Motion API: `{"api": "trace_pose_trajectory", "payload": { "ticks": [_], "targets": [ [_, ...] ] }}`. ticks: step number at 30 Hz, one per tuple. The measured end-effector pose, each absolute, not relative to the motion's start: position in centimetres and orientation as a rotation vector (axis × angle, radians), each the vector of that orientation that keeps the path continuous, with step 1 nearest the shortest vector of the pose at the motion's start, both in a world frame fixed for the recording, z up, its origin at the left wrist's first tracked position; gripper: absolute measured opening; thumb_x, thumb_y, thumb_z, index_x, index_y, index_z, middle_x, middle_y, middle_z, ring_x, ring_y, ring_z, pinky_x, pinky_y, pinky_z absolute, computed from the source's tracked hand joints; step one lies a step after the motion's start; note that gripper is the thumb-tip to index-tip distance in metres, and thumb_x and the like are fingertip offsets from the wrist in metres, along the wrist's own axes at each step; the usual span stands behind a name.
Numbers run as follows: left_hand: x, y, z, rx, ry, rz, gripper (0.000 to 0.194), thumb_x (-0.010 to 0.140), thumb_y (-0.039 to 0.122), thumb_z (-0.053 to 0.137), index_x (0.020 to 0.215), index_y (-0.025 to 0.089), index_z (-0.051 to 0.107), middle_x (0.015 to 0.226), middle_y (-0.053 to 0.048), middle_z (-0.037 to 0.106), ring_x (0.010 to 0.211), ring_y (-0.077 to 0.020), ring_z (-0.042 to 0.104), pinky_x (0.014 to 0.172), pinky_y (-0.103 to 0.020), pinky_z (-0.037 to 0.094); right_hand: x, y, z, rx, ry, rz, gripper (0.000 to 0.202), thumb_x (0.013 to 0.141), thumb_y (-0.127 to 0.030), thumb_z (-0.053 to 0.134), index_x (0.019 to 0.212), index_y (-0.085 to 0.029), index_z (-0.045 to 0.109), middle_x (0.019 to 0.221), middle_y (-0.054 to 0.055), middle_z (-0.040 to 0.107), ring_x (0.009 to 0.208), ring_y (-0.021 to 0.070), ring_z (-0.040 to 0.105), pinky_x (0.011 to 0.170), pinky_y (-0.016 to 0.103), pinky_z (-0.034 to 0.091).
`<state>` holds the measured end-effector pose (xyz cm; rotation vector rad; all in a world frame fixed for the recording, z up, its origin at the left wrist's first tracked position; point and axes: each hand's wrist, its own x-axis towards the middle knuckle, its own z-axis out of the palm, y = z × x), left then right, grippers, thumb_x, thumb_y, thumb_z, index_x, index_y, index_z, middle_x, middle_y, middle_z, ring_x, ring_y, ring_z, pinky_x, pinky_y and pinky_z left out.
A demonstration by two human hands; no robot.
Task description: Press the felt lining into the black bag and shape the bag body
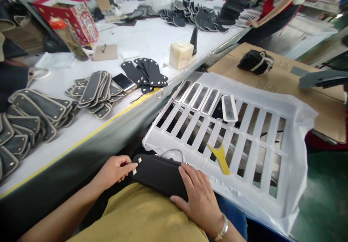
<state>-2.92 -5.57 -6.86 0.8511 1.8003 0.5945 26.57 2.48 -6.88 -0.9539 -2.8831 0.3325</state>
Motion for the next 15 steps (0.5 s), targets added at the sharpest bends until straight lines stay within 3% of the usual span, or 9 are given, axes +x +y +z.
{"api": "trace_pose_trajectory", "payload": {
  "ticks": [15],
  "targets": [
    [-4.6, -5.2, -7.2, 0.714, 1.526, 0.647, 0.033, 0.071, 0.046, 0.060, 0.063, 0.015, 0.052, 0.048, 0.004, 0.051, 0.037, -0.0071, 0.043, 0.038, -0.019, 0.034, 26.2, 2.5, -7.1, -0.887, -2.909, 0.204, 0.068, 0.075, -0.052, 0.059, 0.128, -0.014, 0.043, 0.129, 0.014, 0.050, 0.114, 0.0275, 0.048, 0.092, 0.042, 0.043]
  ]
}}
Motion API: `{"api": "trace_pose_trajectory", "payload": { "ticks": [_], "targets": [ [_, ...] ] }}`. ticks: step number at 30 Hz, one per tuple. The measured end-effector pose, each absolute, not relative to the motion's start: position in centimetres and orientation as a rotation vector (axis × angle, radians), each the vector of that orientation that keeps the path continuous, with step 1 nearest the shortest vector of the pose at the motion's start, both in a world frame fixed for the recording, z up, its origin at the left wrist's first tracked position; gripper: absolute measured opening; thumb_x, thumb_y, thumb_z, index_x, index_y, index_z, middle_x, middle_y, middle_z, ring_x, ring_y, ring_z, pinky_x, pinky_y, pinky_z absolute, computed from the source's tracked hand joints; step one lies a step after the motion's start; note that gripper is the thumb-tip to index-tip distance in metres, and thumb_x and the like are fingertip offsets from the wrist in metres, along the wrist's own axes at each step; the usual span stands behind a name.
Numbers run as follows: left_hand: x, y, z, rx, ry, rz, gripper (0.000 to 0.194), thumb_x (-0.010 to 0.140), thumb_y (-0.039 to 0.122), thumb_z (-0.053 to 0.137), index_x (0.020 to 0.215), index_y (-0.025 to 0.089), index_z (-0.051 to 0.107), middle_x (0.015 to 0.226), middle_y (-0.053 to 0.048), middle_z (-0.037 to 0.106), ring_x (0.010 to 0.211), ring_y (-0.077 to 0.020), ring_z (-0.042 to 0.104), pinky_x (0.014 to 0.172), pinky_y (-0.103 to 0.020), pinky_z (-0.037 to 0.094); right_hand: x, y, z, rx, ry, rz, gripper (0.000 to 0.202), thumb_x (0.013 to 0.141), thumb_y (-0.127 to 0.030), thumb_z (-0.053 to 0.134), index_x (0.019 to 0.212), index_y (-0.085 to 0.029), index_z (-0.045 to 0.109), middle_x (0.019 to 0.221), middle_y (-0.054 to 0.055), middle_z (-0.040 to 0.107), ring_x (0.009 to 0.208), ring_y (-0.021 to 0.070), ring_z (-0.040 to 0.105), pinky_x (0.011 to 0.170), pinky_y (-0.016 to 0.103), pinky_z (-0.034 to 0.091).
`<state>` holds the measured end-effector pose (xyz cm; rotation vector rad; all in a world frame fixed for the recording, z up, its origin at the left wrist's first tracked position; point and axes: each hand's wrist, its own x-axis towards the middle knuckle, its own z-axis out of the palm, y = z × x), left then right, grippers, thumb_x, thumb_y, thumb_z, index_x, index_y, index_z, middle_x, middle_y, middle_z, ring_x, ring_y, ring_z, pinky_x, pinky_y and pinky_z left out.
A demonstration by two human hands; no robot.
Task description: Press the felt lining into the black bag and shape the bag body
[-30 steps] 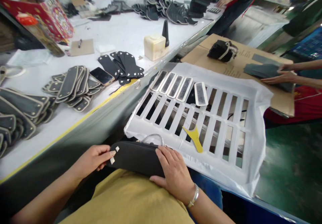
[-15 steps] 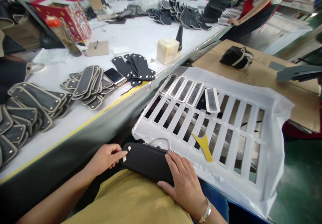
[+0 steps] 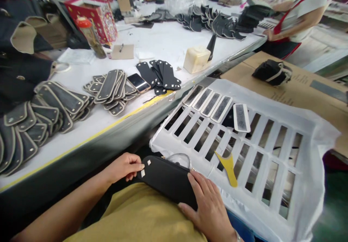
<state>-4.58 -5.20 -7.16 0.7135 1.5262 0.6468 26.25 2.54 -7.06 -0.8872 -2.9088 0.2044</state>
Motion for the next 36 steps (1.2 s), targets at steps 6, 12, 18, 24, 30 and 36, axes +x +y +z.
{"api": "trace_pose_trajectory", "payload": {
  "ticks": [6, 12, 18, 24, 30, 36],
  "targets": [
    [-4.4, -5.2, -7.1, 0.729, 1.574, 0.653, 0.032, 0.071, 0.046, 0.058, 0.062, 0.016, 0.052, 0.047, 0.004, 0.050, 0.037, -0.0072, 0.043, 0.038, -0.019, 0.034, 25.9, 2.7, -7.1, -0.894, -2.908, 0.193, 0.069, 0.074, -0.052, 0.060, 0.128, -0.014, 0.043, 0.128, 0.013, 0.050, 0.113, 0.0276, 0.049, 0.092, 0.043, 0.043],
    [-4.0, -5.2, -6.4, 0.894, 1.701, 0.569, 0.029, 0.074, 0.042, 0.054, 0.062, 0.016, 0.053, 0.048, 0.003, 0.051, 0.042, -0.0096, 0.047, 0.041, -0.020, 0.033, 26.2, 2.6, -7.1, -0.912, -2.919, 0.234, 0.067, 0.075, -0.052, 0.060, 0.129, -0.015, 0.043, 0.129, 0.013, 0.050, 0.114, 0.0280, 0.049, 0.093, 0.043, 0.043],
    [-4.1, -5.1, -6.7, 1.025, 1.762, 0.558, 0.028, 0.074, 0.040, 0.055, 0.060, 0.016, 0.055, 0.048, 0.001, 0.054, 0.043, -0.0105, 0.049, 0.043, -0.021, 0.033, 24.8, 2.5, -6.3, -0.904, -2.929, 0.200, 0.071, 0.075, -0.057, 0.058, 0.129, -0.015, 0.042, 0.131, 0.014, 0.048, 0.119, 0.0306, 0.045, 0.104, 0.051, 0.030],
    [-4.0, -5.1, -6.8, 0.942, 1.768, 0.588, 0.028, 0.073, 0.042, 0.055, 0.062, 0.016, 0.054, 0.046, 0.003, 0.051, 0.039, -0.0105, 0.049, 0.038, -0.020, 0.034, 18.2, 1.7, -6.8, -0.814, -2.952, 0.306, 0.076, 0.077, -0.056, 0.057, 0.136, -0.012, 0.035, 0.136, 0.014, 0.044, 0.123, 0.0290, 0.041, 0.104, 0.047, 0.032],
    [-4.6, -5.2, -7.3, 0.852, 1.702, 0.590, 0.031, 0.070, 0.045, 0.060, 0.062, 0.016, 0.052, 0.047, 0.003, 0.051, 0.039, -0.0104, 0.048, 0.035, -0.020, 0.034, 16.7, 1.8, -6.9, -0.783, -2.969, 0.351, 0.075, 0.075, -0.054, 0.060, 0.133, -0.012, 0.039, 0.133, 0.015, 0.046, 0.119, 0.0296, 0.043, 0.098, 0.046, 0.038],
    [-6.0, -6.0, -9.1, 0.731, 1.559, 0.782, 0.043, 0.074, 0.058, 0.054, 0.064, 0.016, 0.050, 0.050, 0.004, 0.050, 0.039, -0.0075, 0.044, 0.036, -0.019, 0.034, 16.7, 1.7, -7.0, -0.789, -2.953, 0.346, 0.063, 0.081, -0.048, 0.054, 0.132, -0.014, 0.040, 0.132, 0.015, 0.046, 0.118, 0.0289, 0.044, 0.096, 0.046, 0.039]
  ]
}}
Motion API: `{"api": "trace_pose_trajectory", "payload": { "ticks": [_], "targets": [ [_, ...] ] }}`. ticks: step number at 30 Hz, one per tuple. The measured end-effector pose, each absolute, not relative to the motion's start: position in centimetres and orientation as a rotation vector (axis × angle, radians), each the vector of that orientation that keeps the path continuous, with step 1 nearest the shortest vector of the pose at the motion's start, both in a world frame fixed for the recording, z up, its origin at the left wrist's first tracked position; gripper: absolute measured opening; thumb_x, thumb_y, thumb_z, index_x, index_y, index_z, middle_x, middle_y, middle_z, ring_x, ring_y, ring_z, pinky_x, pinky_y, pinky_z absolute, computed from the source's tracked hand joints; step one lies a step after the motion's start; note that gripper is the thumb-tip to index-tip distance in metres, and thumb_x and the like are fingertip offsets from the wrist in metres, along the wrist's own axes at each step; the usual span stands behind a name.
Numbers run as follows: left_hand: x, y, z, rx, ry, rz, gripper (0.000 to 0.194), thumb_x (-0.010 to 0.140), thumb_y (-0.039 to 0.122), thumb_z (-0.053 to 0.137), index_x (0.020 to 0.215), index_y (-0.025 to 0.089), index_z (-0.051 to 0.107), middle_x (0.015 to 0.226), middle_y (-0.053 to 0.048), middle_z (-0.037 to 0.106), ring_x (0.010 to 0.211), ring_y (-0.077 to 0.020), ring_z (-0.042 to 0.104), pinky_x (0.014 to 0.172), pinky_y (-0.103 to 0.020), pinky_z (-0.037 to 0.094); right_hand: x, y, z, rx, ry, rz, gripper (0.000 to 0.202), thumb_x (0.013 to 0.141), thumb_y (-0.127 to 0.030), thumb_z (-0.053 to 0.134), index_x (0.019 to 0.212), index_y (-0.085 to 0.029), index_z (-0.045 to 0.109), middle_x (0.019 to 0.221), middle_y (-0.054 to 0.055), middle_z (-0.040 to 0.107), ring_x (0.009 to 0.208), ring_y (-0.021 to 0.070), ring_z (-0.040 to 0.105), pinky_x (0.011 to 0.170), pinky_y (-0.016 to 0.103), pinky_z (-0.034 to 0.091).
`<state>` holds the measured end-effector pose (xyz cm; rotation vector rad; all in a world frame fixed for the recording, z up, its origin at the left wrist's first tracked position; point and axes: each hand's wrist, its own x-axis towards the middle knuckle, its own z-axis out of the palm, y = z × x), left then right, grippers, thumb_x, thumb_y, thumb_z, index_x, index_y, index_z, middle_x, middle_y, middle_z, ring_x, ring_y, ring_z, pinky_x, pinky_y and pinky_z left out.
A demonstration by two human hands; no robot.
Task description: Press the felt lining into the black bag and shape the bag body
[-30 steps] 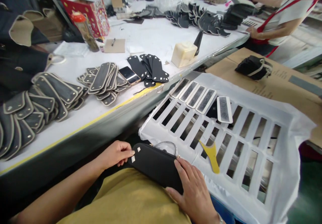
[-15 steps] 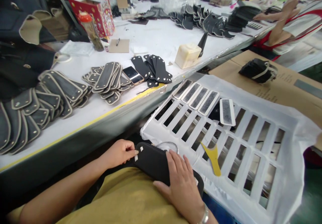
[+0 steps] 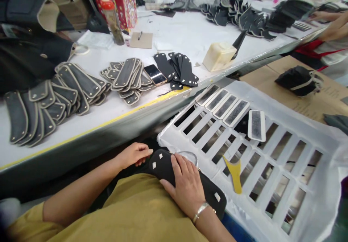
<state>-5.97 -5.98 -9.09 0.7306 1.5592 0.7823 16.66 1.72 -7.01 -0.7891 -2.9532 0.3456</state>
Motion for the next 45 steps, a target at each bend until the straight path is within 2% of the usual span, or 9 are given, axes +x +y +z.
{"api": "trace_pose_trajectory", "payload": {
  "ticks": [7, 12, 16, 19, 25, 34, 40, 43, 45],
  "targets": [
    [-5.7, -6.1, -9.3, 0.726, 1.471, 0.891, 0.040, 0.069, 0.049, 0.065, 0.086, 0.017, 0.047, 0.063, 0.005, 0.051, 0.041, -0.0073, 0.048, 0.033, -0.017, 0.036, 16.0, 1.7, -7.0, -0.788, -2.976, 0.319, 0.063, 0.080, -0.049, 0.054, 0.131, -0.013, 0.040, 0.133, 0.014, 0.046, 0.117, 0.0287, 0.044, 0.095, 0.045, 0.040],
    [-5.5, -5.6, -9.3, 0.699, 1.390, 0.886, 0.036, 0.068, 0.037, 0.067, 0.087, 0.018, 0.044, 0.061, 0.007, 0.048, 0.042, -0.0098, 0.053, 0.038, -0.022, 0.046, 16.1, 1.6, -7.1, -0.800, -2.995, 0.334, 0.063, 0.081, -0.049, 0.053, 0.131, -0.014, 0.039, 0.134, 0.014, 0.044, 0.119, 0.0278, 0.043, 0.096, 0.044, 0.039],
    [-5.1, -5.5, -9.2, 0.710, 1.417, 0.914, 0.031, 0.069, 0.033, 0.066, 0.086, 0.018, 0.044, 0.060, 0.008, 0.045, 0.040, -0.0100, 0.053, 0.037, -0.022, 0.047, 16.2, 1.6, -7.2, -0.814, -2.993, 0.326, 0.065, 0.080, -0.049, 0.055, 0.132, -0.013, 0.039, 0.135, 0.014, 0.044, 0.120, 0.0281, 0.042, 0.097, 0.044, 0.038],
    [-4.7, -5.7, -8.9, 0.735, 1.466, 0.934, 0.027, 0.071, 0.034, 0.063, 0.085, 0.019, 0.045, 0.061, 0.008, 0.044, 0.040, -0.0100, 0.053, 0.036, -0.022, 0.046, 16.3, 1.5, -7.1, -0.794, -2.990, 0.291, 0.064, 0.080, -0.047, 0.056, 0.133, -0.015, 0.039, 0.135, 0.014, 0.043, 0.120, 0.0284, 0.042, 0.097, 0.045, 0.039],
    [-4.4, -5.7, -9.3, 0.774, 1.506, 0.944, 0.023, 0.074, 0.036, 0.060, 0.081, 0.019, 0.045, 0.057, 0.009, 0.042, 0.039, -0.0102, 0.051, 0.034, -0.020, 0.040, 16.4, 1.7, -6.8, -0.718, -3.057, 0.181, 0.054, 0.081, -0.045, 0.056, 0.132, -0.033, 0.043, 0.137, 0.009, 0.041, 0.120, 0.0295, 0.042, 0.093, 0.048, 0.040],
    [-4.3, -5.6, -10.0, 1.005, 1.648, 0.960, 0.023, 0.077, 0.036, 0.060, 0.075, 0.017, 0.048, 0.058, 0.007, 0.040, 0.051, -0.0066, 0.043, 0.046, -0.017, 0.033, 15.9, 2.0, -6.7, -0.791, -3.015, 0.279, 0.049, 0.082, -0.050, 0.053, 0.129, -0.036, 0.048, 0.135, 0.008, 0.045, 0.119, 0.0295, 0.044, 0.092, 0.048, 0.042],
    [-6.6, -6.3, -11.7, 0.636, 1.106, 0.954, 0.042, 0.074, 0.050, 0.062, 0.095, 0.017, 0.045, 0.072, 0.004, 0.049, 0.053, -0.0085, 0.053, 0.051, -0.025, 0.050, 15.9, 1.9, -6.5, -0.812, -3.036, 0.343, 0.049, 0.082, -0.049, 0.053, 0.129, -0.035, 0.048, 0.137, 0.009, 0.043, 0.121, 0.0298, 0.042, 0.094, 0.049, 0.040],
    [-6.8, -6.2, -11.6, 0.605, 1.135, 0.997, 0.043, 0.079, 0.055, 0.053, 0.093, 0.015, 0.050, 0.073, 0.001, 0.051, 0.058, -0.0090, 0.055, 0.054, -0.025, 0.051, 15.9, 1.8, -6.5, -0.814, -3.044, 0.349, 0.049, 0.082, -0.049, 0.053, 0.129, -0.034, 0.048, 0.137, 0.009, 0.042, 0.122, 0.0299, 0.041, 0.095, 0.049, 0.039],
    [-6.5, -5.9, -11.1, 0.667, 1.237, 0.992, 0.042, 0.077, 0.055, 0.055, 0.089, 0.015, 0.049, 0.068, 0.003, 0.049, 0.055, -0.0090, 0.053, 0.049, -0.023, 0.049, 15.8, 1.7, -6.5, -0.811, -3.044, 0.351, 0.050, 0.083, -0.049, 0.052, 0.130, -0.033, 0.048, 0.137, 0.009, 0.042, 0.122, 0.0299, 0.041, 0.095, 0.049, 0.039]
  ]
}}
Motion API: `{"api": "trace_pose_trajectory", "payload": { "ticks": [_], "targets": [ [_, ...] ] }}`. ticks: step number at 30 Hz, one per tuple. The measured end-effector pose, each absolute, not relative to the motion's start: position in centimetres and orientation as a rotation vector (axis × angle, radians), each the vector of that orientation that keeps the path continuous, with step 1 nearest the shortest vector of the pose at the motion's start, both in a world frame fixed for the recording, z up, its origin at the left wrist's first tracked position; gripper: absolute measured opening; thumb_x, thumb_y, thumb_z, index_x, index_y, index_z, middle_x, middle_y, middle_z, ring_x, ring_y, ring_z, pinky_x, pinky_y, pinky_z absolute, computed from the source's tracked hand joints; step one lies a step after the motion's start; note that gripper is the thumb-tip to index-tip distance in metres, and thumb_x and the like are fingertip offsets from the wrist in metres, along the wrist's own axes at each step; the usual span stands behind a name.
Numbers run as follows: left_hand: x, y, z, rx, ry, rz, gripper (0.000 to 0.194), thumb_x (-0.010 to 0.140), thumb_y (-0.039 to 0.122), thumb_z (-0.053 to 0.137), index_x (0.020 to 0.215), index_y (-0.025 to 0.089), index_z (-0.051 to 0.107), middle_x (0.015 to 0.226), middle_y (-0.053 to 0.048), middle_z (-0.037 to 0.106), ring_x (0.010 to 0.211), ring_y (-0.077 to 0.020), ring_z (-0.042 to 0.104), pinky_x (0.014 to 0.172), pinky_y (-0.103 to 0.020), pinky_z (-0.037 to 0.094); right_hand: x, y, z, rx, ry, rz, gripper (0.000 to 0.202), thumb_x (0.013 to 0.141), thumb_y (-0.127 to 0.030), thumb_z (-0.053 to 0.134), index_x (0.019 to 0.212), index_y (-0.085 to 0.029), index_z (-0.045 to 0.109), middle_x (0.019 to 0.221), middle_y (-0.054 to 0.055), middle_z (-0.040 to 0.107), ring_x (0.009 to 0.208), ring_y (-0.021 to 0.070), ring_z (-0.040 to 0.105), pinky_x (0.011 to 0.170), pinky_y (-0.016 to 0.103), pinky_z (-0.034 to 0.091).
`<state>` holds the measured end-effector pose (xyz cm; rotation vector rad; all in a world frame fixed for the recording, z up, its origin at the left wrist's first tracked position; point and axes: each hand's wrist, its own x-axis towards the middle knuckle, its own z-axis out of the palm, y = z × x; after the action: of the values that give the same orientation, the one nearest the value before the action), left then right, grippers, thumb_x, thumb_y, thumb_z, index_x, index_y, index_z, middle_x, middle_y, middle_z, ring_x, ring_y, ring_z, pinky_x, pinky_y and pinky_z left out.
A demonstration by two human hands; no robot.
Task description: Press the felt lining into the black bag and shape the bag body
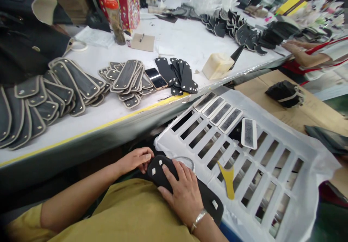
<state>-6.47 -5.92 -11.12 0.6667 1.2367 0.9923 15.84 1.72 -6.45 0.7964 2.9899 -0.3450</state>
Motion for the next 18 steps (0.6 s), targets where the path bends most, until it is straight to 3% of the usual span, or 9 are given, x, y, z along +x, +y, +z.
{"api": "trace_pose_trajectory", "payload": {
  "ticks": [4, 11, 18],
  "targets": [
    [-5.7, -5.5, -10.2, 0.810, 1.368, 0.922, 0.042, 0.067, 0.045, 0.070, 0.088, 0.018, 0.046, 0.063, 0.007, 0.044, 0.050, -0.0086, 0.047, 0.043, -0.022, 0.045, 15.7, 1.7, -6.4, 0.795, 2.983, -0.343, 0.050, 0.083, -0.048, 0.052, 0.130, -0.032, 0.048, 0.137, 0.010, 0.041, 0.122, 0.0305, 0.041, 0.095, 0.050, 0.039],
    [-5.0, -5.7, -9.6, 1.079, 1.610, 0.871, 0.022, 0.074, 0.030, 0.062, 0.086, 0.018, 0.048, 0.067, 0.006, 0.044, 0.060, -0.0091, 0.043, 0.053, -0.021, 0.037, 16.1, 1.8, -6.2, 0.774, 2.986, -0.412, 0.053, 0.082, -0.049, 0.054, 0.131, -0.034, 0.045, 0.140, 0.009, 0.038, 0.124, 0.0304, 0.039, 0.097, 0.050, 0.036],
    [-4.6, -5.1, -9.0, 1.152, 1.695, 0.800, 0.022, 0.075, 0.029, 0.060, 0.091, 0.020, 0.048, 0.077, 0.003, 0.050, 0.068, -0.0120, 0.049, 0.061, -0.025, 0.042, 19.2, 2.5, -5.8, 0.954, 2.927, -0.550, 0.077, 0.072, -0.052, 0.063, 0.133, -0.012, 0.039, 0.133, 0.016, 0.045, 0.119, 0.0291, 0.043, 0.100, 0.047, 0.036]
  ]
}}
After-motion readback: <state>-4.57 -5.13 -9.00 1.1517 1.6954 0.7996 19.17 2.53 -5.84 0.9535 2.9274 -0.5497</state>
